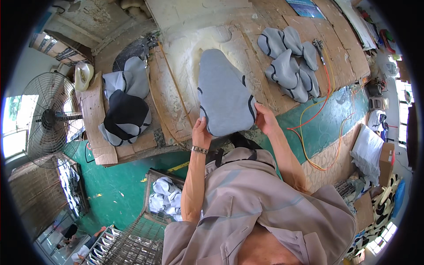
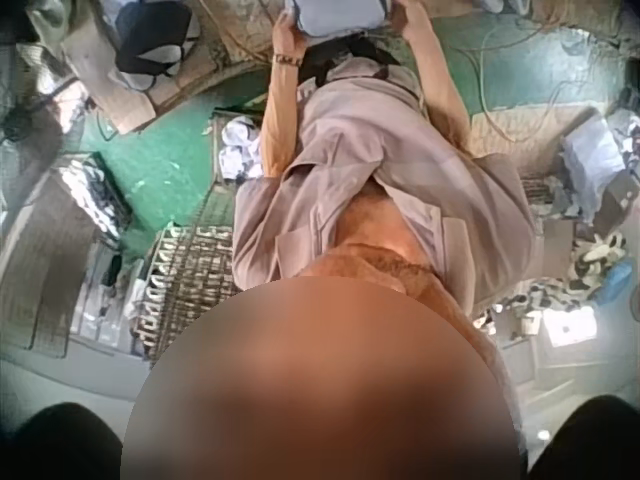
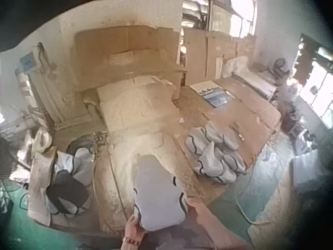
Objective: Apply adhesive to fabric components using a spray gun and arrange them on a workstation.
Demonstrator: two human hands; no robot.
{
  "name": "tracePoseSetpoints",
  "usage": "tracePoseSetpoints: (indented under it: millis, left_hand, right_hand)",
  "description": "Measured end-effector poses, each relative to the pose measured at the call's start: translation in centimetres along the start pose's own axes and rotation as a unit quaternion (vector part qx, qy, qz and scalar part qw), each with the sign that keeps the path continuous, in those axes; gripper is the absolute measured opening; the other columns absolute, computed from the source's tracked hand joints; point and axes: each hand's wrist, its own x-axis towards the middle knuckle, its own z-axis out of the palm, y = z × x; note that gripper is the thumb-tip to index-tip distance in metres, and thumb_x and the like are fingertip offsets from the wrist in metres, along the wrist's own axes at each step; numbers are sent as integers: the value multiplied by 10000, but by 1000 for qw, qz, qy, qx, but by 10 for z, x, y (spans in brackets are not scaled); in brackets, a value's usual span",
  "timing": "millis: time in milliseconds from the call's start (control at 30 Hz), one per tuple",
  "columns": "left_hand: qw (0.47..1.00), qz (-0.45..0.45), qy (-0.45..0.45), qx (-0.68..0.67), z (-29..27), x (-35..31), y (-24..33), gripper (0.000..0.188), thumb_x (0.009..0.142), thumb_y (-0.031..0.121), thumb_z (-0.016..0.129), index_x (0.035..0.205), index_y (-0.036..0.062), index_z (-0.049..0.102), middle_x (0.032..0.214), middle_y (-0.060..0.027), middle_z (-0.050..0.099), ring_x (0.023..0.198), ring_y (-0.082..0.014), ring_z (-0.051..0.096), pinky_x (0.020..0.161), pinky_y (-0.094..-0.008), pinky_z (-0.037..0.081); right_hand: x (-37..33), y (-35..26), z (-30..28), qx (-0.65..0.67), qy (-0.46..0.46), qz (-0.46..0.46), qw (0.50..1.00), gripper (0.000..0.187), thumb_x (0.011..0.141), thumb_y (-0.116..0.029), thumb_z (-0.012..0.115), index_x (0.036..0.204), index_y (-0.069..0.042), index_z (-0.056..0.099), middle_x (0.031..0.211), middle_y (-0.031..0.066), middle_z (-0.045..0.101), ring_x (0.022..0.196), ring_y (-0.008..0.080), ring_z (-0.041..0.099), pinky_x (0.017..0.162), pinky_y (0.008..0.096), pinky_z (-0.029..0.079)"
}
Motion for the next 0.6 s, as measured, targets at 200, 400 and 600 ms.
tracePoseSetpoints:
  millis: [200, 400, 600]
  left_hand:
    - [997, 48, 14, 54, 1, 26, 8, 115, 1013, 221, 639, 987, 111, 621, 934, 40, 669, 841, -76, 619, 713, -261, 510]
    - [952, 151, 115, 240, -5, 58, 16, 129, 979, 221, 695, 1009, 102, 654, 829, 48, 637, 678, -51, 530, 608, -239, 425]
    - [761, 224, 223, 567, 61, 121, 35, 201, 868, 215, 775, 876, 19, 730, 761, -94, 706, 732, -203, 651, 692, -337, 497]
  right_hand:
    - [29, -17, 6, -78, 17, -67, 995, 169, 935, -299, 731, 975, -141, 689, 917, -47, 695, 844, 105, 641, 779, 315, 502]
    - [70, -28, 23, -105, 49, -95, 989, 138, 941, -266, 724, 929, -132, 695, 823, -56, 674, 723, 86, 618, 640, 256, 465]
    - [158, -55, 21, -446, 240, -162, 847, 229, 862, -238, 728, 866, -9, 727, 835, 123, 735, 765, 226, 674, 678, 377, 503]
